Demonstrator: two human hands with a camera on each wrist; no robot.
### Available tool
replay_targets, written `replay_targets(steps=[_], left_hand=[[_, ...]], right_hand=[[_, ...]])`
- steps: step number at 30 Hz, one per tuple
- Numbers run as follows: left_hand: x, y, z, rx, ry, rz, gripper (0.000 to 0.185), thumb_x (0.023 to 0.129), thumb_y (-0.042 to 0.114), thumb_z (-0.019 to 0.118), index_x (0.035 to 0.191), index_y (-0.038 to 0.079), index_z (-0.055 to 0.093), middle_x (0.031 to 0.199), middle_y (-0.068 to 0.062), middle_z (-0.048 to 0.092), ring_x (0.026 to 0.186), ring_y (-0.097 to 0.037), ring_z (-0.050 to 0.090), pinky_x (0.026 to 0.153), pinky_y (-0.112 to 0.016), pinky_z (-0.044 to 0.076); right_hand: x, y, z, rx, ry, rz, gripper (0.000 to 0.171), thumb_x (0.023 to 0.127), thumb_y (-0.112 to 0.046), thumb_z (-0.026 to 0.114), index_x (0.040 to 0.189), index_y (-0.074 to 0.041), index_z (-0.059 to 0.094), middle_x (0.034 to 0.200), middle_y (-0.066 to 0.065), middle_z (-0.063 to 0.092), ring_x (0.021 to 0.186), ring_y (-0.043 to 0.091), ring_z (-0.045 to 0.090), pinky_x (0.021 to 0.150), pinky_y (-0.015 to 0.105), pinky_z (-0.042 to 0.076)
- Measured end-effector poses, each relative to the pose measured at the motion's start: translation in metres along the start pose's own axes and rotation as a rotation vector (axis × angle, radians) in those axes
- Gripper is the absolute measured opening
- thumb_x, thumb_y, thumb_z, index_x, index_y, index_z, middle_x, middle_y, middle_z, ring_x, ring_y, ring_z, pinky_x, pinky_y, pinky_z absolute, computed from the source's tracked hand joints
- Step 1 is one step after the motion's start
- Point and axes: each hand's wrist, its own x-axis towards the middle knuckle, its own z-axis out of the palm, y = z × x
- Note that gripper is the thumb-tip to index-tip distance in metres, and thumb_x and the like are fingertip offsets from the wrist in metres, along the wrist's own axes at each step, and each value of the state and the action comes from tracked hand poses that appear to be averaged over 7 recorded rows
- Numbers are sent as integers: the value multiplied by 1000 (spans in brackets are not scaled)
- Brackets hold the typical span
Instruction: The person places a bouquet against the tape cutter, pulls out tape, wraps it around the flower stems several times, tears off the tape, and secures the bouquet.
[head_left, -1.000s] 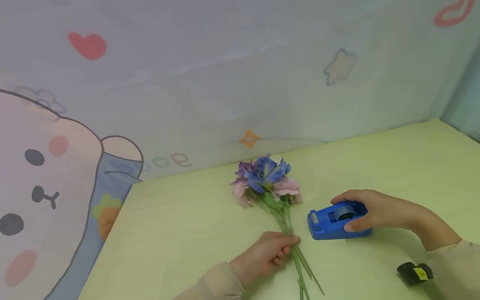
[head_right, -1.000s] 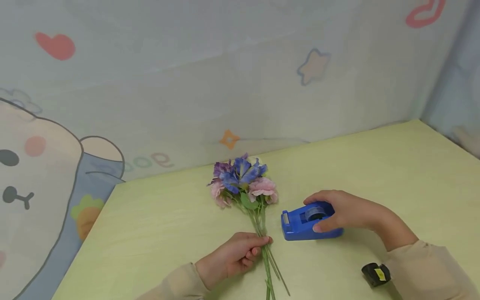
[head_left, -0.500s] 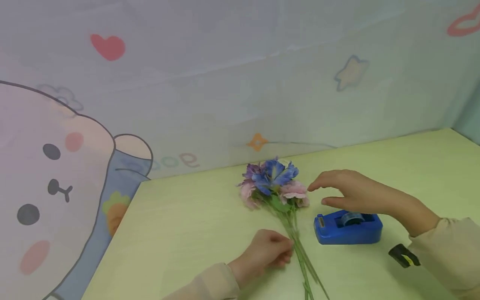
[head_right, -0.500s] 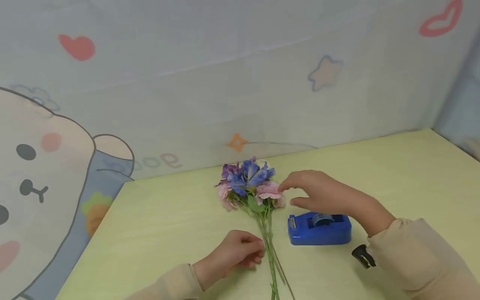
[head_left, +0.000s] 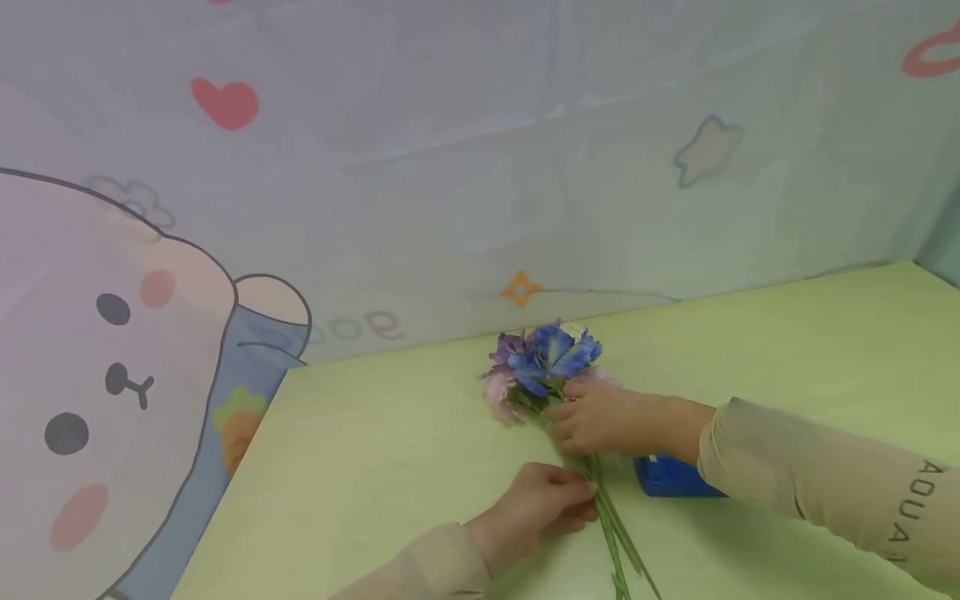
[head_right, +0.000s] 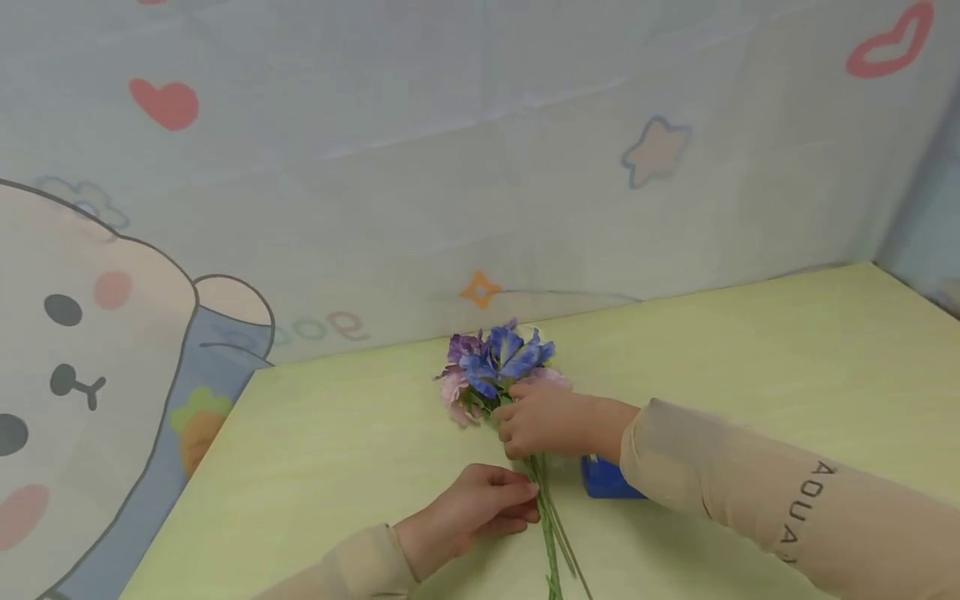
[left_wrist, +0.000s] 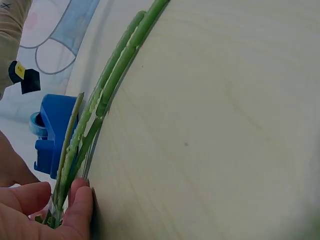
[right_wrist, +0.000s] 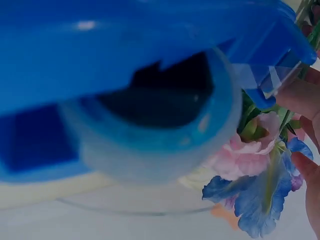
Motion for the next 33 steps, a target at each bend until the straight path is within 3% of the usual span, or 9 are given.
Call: replay_targets(steps=[4,7,11,15,19,27,33], left_hand=[[3,0,-1,-33,-20,-4,11,86,5,64,91,-5,66,69,0,62,61,-7,60,63,-23,53],[4,0,-1,-69,-25,-5,4,85,3,66,83,0,66,67,2,60,59,-6,57,64,-23,53],[4,0,0,-121,-18,1,10,84,1,66,76,5,63,66,4,58,58,-5,55,65,-22,52],[2,-1,0,-159,-9,18,2,85,0,64,85,-2,64,70,3,62,63,-5,58,69,-25,53],[0,-3,-2,-174,-9,1,6,86,2,63,89,-3,64,72,1,65,62,-6,60,67,-26,53],[-3,-1,-6,-257,-74,47,17,88,-2,58,105,-3,57,77,-1,63,68,-8,61,68,-25,52],[-4,-1,-8,-262,-108,41,20,90,-2,54,109,-7,57,83,-3,62,72,-9,61,71,-24,51]], right_hand=[[6,2,6,34,22,9,16,71,-20,75,81,-31,68,93,-17,63,101,8,54,76,26,34],[8,3,7,69,41,32,16,70,-20,76,79,-32,69,92,-18,65,104,9,55,73,26,32],[10,6,8,123,85,52,17,70,-17,77,80,-30,70,93,-17,66,108,11,55,74,28,32],[11,8,10,145,132,53,16,70,-16,77,79,-28,71,92,-16,67,108,13,56,75,29,34],[13,8,13,163,168,50,15,69,-17,77,78,-27,70,91,-15,67,106,13,57,75,29,34],[11,7,12,158,168,68,18,68,-18,78,81,-28,71,93,-15,67,108,14,57,79,31,37],[4,7,16,209,198,82,29,70,-6,78,84,-27,67,96,-15,64,106,15,56,91,37,41]])
